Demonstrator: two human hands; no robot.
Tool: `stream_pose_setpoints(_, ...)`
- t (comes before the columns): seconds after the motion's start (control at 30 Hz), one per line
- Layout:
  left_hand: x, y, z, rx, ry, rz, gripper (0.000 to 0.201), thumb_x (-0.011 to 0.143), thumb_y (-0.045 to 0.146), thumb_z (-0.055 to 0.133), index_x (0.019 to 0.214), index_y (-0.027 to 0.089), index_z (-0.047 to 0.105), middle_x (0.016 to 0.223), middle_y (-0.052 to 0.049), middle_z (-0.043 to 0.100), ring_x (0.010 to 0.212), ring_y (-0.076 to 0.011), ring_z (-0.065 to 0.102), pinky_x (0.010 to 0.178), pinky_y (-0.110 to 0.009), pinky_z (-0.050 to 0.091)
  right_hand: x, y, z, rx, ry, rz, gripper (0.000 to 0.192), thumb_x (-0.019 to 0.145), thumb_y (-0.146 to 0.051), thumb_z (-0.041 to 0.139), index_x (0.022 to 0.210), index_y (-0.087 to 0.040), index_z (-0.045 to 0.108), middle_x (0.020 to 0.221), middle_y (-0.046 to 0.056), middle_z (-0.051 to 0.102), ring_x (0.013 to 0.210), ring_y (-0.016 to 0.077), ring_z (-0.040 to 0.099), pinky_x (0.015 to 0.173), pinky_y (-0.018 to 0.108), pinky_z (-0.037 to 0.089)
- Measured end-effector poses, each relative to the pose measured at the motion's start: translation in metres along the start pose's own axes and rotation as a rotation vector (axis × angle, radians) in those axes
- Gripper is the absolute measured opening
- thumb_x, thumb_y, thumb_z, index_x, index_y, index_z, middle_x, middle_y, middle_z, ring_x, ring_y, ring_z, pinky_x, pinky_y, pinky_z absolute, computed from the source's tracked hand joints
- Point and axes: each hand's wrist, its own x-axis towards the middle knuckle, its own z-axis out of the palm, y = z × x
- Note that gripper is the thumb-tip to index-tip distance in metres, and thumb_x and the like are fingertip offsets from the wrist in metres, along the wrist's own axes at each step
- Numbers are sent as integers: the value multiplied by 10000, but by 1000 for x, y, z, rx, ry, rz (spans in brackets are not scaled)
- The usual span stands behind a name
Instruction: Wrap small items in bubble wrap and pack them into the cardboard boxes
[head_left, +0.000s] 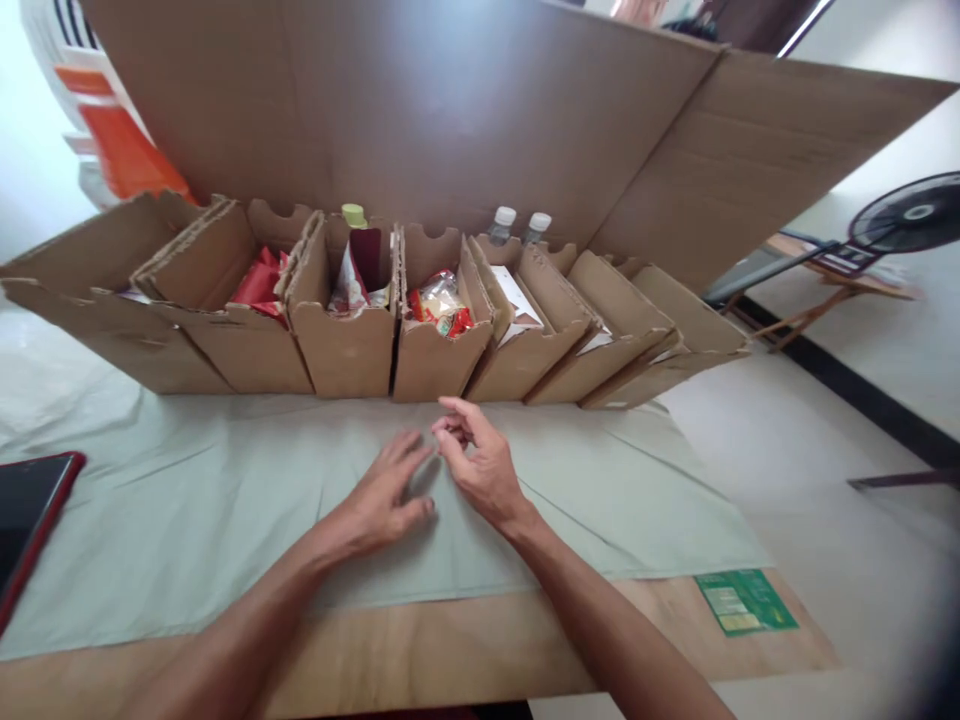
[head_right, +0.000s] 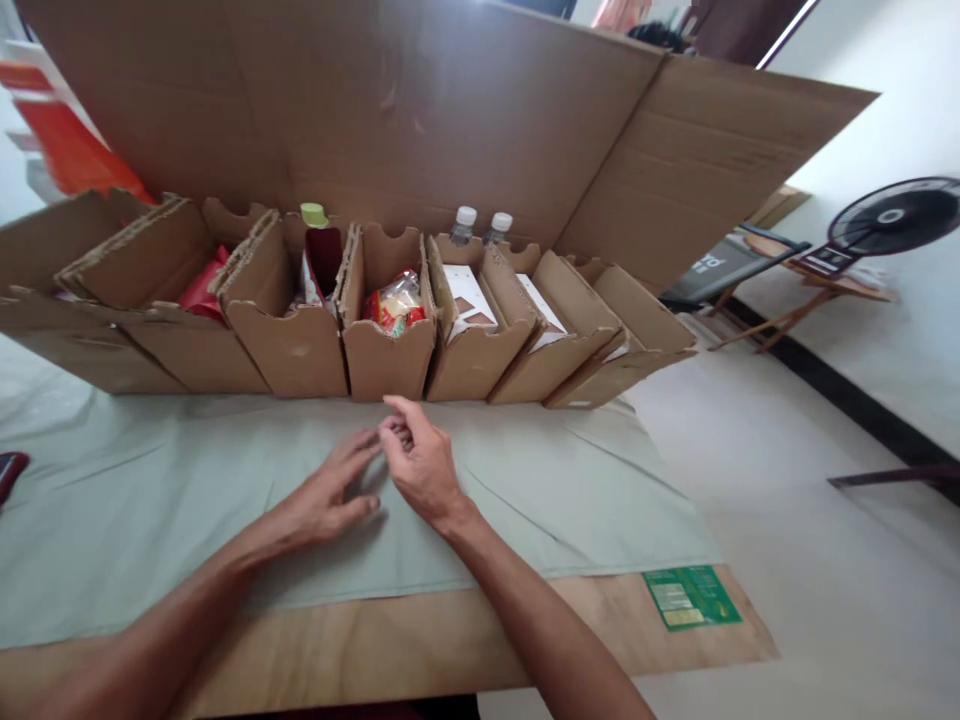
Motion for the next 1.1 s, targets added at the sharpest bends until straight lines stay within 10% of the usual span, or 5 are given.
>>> stream_pose_setpoints(0.27, -66, 61, 29, 71, -446, 8, 675, 812, 294, 735, 1476, 245, 628, 1705, -163, 355, 1623, -419, 212, 1284, -735, 91, 109, -105, 56, -578, -238, -135, 609, 933, -145, 570, 1533, -129, 468, 841, 89, 754, 765, 260, 700, 813, 444, 583)
stream_pose_setpoints(0.4, -126, 50, 16, -193, -243, -126, 595, 898, 398, 657, 1490, 364, 613, 1587, -78, 560, 1519, -354, 472, 1251, -627, 377, 119, -107, 73, -719, -235, -75, 351, 944, -63, 524, 1254, -172, 648, 912, 120, 754, 874, 295, 733, 792, 411, 563)
stream_pose_setpoints(0.8, -200, 43, -48, -236, 706, -473, 568, 870, 583, 728, 1372, 340, 621, 1428, -58, 685, 1255, -320, 684, 1123, -549, 546, -81, -103, -93, -382, -389, -186, 260, 1043, -328, 516, 1075, -315, 773, 865, 16, 801, 710, 189, 727, 682, 306, 551)
stream_pose_setpoints(0.97, -188, 39, -36, 184, 472, -531, 408, 822, 659, 706, 779, 256, 663, 726, -36, 707, 693, -282, 686, 632, -392, 592, -124, -66, -148, -65, 63, 59, 449, 1017, -399, 652, 1462, -416, 598, 1358, 34, 739, 1124, 253, 763, 961, 437, 622)
stream_pose_setpoints(1.1, -195, 41, -25, 457, 295, -658, 621, 916, 654, 578, 489, 300, 297, 407, 16, 376, 416, -230, 456, 441, -341, 395, -157, -37, -128, 63, -156, 138, 973, 772, -534, 904, 1610, -334, 454, 1606, 105, 544, 1413, 367, 593, 1136, 554, 543)
